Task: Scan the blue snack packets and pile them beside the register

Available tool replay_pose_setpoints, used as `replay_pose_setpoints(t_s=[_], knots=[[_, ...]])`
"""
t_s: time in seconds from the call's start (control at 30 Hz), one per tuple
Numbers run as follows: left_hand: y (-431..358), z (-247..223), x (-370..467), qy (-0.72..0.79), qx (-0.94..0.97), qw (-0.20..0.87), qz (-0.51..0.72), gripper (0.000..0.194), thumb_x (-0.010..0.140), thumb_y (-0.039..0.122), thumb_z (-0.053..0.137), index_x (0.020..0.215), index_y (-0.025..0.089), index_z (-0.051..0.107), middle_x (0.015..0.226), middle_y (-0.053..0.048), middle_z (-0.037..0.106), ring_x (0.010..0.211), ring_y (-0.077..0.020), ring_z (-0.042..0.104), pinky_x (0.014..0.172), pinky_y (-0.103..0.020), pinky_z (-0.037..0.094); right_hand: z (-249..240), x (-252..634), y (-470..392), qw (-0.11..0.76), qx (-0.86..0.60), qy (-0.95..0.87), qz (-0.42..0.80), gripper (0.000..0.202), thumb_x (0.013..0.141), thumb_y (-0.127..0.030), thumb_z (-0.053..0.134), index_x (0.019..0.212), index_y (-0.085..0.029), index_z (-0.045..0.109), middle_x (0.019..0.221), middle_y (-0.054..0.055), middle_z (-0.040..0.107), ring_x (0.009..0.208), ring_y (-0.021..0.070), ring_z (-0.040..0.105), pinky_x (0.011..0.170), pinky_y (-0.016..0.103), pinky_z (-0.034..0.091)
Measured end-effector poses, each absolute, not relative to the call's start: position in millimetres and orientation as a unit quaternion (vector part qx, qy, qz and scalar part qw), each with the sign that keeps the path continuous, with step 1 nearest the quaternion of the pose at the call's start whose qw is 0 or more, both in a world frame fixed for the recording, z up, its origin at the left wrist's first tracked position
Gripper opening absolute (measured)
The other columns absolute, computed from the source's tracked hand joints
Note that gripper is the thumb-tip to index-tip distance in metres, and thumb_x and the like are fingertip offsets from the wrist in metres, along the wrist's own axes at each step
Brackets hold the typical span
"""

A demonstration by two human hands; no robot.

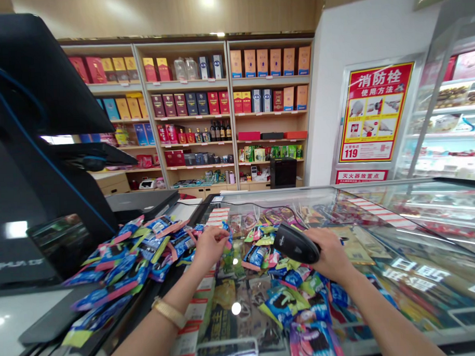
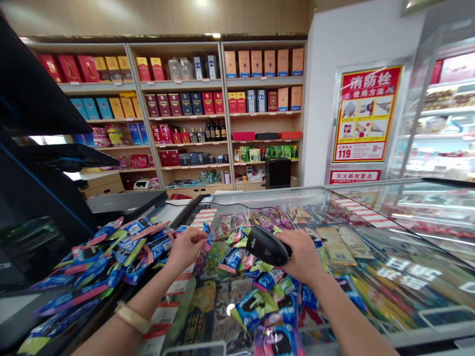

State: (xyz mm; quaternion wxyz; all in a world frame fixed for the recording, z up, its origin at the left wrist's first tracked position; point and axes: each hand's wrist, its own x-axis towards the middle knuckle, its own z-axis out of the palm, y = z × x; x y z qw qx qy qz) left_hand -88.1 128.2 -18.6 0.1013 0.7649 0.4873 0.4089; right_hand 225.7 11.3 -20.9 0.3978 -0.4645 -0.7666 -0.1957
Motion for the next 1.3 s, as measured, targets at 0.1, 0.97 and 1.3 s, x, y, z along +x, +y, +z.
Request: replay_pose_setpoints(t_s=[0.1, 0.97, 1.3], knots=[[117.8, -18.6, -89.3, 0.413, 0.745, 0.17, 0.496, 0.011, 0.071, 0.017, 0.06, 0.068, 0.019, 0.071, 0.077, -0.004, 0.066, 0.077, -0.0171, 0.061, 0.073, -0.029, 0.05, -21.8, 226.2, 11.0, 0.391, -0.465, -0.774, -0.177, 0.022, 0.076, -0.034, 0.062, 0.094, -0.021, 0.065, 0.089, 0.007, 0.071, 0.078, 0.0209, 0.063, 0.07, 0.032, 0.04], [88.2, -14.4, -68.0, 0.281, 0.753, 0.309, 0.508, 0.011, 0.073, 0.024, 0.064, 0.066, 0.018, 0.071, 0.084, -0.005, 0.06, 0.078, -0.0154, 0.06, 0.073, -0.027, 0.049, -23.5, 231.0, 10.9, 0.386, -0.476, -0.768, -0.187, 0.026, 0.077, -0.038, 0.058, 0.094, -0.02, 0.065, 0.083, 0.007, 0.069, 0.075, 0.0212, 0.062, 0.067, 0.031, 0.041], [81.8, -31.9, -54.4, 0.286, 0.845, 0.229, 0.389, 0.02, 0.081, 0.013, 0.042, 0.076, 0.019, 0.06, 0.09, -0.006, 0.063, 0.091, -0.0182, 0.06, 0.086, -0.032, 0.047, -23.6, 233.0, 10.9, 0.382, -0.482, -0.762, -0.202, 0.022, 0.078, -0.036, 0.058, 0.093, -0.02, 0.065, 0.076, 0.005, 0.065, 0.069, 0.0196, 0.058, 0.063, 0.03, 0.037]])
